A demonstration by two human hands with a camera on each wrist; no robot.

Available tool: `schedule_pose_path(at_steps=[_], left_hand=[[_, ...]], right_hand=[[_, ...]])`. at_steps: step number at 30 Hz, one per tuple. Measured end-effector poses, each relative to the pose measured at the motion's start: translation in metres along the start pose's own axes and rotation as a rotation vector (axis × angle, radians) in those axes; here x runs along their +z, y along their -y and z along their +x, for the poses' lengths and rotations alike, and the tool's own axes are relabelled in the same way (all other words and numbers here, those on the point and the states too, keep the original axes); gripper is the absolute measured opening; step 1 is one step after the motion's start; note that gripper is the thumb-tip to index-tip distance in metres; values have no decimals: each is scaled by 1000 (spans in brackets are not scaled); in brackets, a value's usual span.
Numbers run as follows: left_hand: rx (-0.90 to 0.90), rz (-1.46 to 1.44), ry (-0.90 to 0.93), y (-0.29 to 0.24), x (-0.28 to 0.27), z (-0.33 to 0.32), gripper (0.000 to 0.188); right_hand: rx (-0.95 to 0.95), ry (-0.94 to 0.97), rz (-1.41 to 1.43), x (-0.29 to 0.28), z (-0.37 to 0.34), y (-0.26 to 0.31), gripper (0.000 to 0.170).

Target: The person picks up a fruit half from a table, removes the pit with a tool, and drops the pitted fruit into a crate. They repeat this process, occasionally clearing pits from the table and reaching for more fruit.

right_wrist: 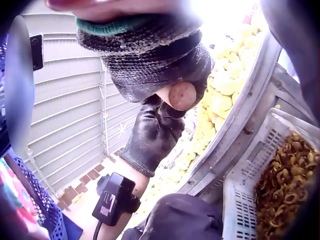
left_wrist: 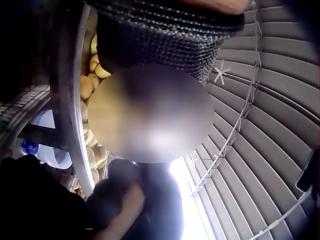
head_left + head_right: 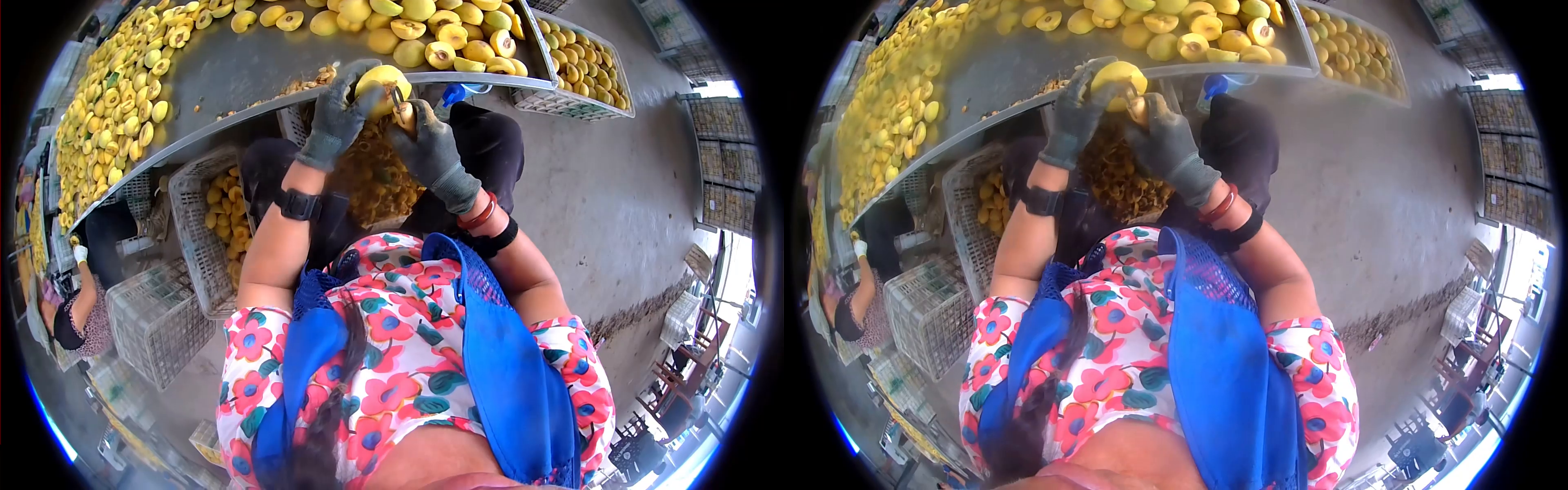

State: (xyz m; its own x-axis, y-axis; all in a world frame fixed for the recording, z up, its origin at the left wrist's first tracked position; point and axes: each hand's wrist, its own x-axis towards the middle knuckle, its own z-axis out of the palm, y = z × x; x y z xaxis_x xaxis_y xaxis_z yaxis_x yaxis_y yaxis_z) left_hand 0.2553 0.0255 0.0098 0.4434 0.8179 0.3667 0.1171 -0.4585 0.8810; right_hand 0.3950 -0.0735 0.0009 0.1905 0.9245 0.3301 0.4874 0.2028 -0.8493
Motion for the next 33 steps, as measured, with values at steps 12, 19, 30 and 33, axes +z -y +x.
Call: schedule_pose_path(at_steps=[12,19,30,33], left_hand=[[5,-143,-237,-27,7,-25,32],[-7,-371,-333,-42,18,-25,35],[3,22,-315,-36,8,-23,37],[7,46,-270,-37,3,-24,38]], right_hand=[[-30,20,-84,7,-8,13,30],[-45,82,63,10,-7,15,30],[381,481,560,13,-9,17,15],[524,714,610,-8,2,26,13]])
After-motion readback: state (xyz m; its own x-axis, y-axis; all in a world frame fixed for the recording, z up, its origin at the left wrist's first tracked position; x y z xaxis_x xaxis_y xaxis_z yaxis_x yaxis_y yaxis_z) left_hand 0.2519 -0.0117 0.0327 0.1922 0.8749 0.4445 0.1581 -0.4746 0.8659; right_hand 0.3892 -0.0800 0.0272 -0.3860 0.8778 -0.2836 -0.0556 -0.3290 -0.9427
